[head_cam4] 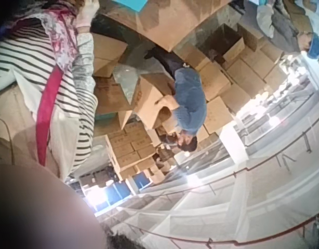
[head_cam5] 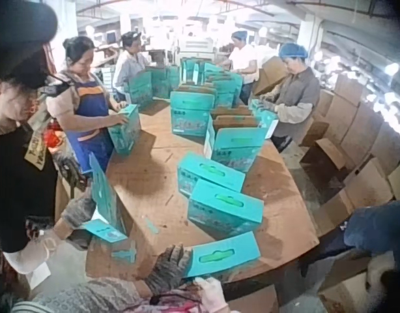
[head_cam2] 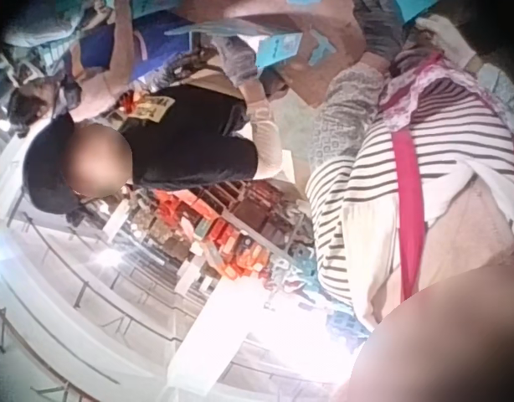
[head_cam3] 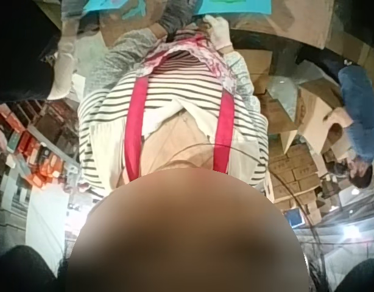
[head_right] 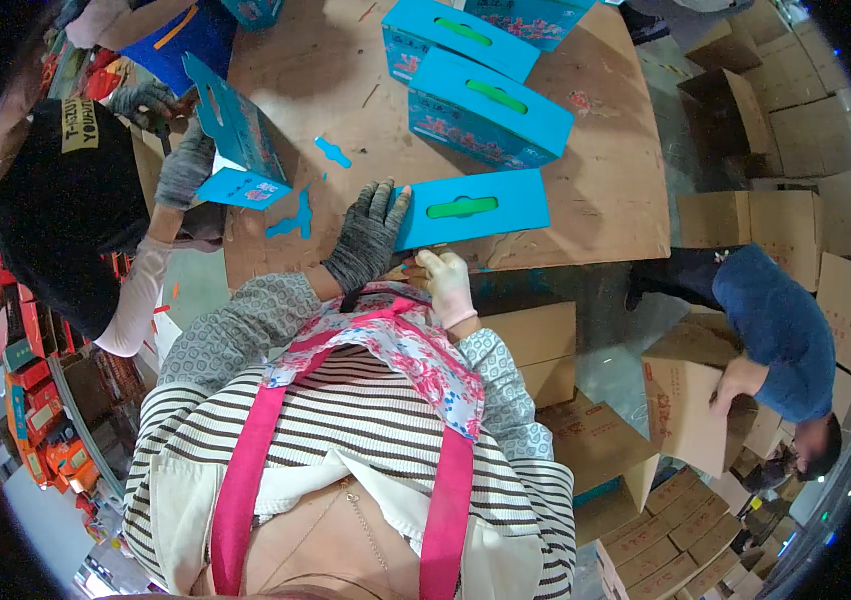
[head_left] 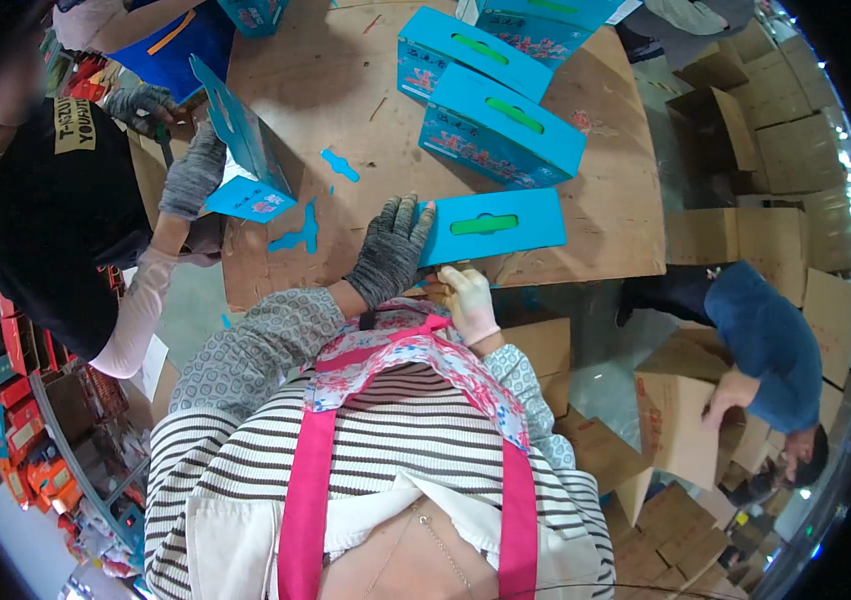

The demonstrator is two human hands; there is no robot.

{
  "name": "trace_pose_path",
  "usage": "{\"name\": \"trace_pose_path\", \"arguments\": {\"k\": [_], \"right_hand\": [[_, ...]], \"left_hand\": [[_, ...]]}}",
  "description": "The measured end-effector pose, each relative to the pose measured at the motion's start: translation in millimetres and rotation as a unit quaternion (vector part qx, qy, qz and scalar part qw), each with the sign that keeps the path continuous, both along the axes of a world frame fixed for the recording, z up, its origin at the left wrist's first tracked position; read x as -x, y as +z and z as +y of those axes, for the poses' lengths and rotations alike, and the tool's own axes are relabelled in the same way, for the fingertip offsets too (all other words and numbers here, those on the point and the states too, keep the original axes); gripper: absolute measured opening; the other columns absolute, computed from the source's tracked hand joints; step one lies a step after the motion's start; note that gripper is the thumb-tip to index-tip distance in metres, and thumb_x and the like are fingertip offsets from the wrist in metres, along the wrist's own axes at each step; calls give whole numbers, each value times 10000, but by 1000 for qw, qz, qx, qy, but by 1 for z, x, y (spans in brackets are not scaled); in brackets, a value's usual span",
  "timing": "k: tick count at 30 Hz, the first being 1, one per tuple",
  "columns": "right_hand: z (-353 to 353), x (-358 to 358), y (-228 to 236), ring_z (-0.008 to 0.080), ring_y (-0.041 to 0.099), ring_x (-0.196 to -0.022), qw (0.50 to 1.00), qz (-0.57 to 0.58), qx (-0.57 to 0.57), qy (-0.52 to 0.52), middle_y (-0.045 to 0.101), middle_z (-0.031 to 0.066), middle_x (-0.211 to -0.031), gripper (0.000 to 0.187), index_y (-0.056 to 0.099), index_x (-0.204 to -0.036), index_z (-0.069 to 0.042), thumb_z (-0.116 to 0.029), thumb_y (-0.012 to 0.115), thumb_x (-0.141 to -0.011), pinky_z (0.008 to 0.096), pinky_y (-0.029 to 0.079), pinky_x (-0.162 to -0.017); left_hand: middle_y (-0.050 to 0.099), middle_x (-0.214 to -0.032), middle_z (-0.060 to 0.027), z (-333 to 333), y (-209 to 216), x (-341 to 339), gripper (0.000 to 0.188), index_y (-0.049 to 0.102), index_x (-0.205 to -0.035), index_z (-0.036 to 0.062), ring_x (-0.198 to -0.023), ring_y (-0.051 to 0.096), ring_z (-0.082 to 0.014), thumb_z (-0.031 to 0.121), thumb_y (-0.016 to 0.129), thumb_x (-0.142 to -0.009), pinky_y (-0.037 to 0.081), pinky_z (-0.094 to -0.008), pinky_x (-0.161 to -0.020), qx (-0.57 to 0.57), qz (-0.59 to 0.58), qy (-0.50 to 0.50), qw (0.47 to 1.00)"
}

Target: Assembling and folding teal cardboard boxes on a production line.

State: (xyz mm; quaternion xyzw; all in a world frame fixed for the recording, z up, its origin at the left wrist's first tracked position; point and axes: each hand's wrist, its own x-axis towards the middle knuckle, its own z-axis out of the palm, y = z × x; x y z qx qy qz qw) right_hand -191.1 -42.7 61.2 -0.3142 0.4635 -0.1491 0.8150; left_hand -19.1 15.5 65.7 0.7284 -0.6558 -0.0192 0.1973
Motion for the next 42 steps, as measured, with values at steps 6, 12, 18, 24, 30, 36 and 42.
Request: {"name": "trace_pose_path", "arguments": {"k": [6,12,18,24,30,36,42], "right_hand": [[-2,0,-16,177,657,-739,947,208,194,152,669,139,-828,153,606,-871,57,-85,591,-816,319,529,-658],[7,19,-9,175,629,-903,971,-29,160,174,650,99,-1107,230,586,-1110,28,-77,550,-909,324,523,-791],[2,23,-35,115,648,-859,978,-21,170,116,666,124,-1058,421,596,-1085,19,-387,532,-992,261,530,-730],[-5,-6,8,135,648,-629,994,69,79,37,700,118,-802,418,649,-890,38,-368,586,-968,258,510,-562],[-1,-3,-8,122,605,-552,967,86,229,66,660,90,-669,413,659,-804,52,-317,584,-973,246,489,-529],[-6,-9,17,140,611,-543,981,111,137,74,639,81,-650,404,655,-837,56,-318,586,-971,246,492,-527],[-18,-8,25,186,673,-646,995,64,35,72,684,129,-787,382,632,-929,72,-299,561,-985,267,525,-576]], "left_hand": [[403,-1381,-286,0,-2,0,961,352,-1435,12,-1226,426,-473,338,759,-628,379,-551,-1000,11,8,-7,1000],[403,-1386,-301,-1,-11,-2,982,342,-1440,10,-1243,423,-486,384,761,-634,359,-560,-1028,-7,-27,-2,1000],[398,-1384,-317,1,-8,-2,975,339,-1438,2,-1232,434,-492,427,750,-663,354,-567,-1031,12,-2,-16,1000],[420,-1362,-307,0,-10,-2,952,359,-1426,4,-1205,455,-485,436,744,-670,373,-562,-1013,42,4,-9,999],[436,-1342,-296,-1,-3,-2,920,385,-1415,11,-1188,460,-478,413,743,-669,385,-552,-997,26,0,-11,1000],[428,-1335,-319,-2,0,-5,923,392,-1418,23,-1178,448,-490,380,761,-651,381,-556,-992,8,11,-30,999],[433,-1334,-333,-5,2,-8,968,387,-1438,64,-1174,453,-490,418,779,-627,380,-564,-982,-4,-13,-32,999]]}}
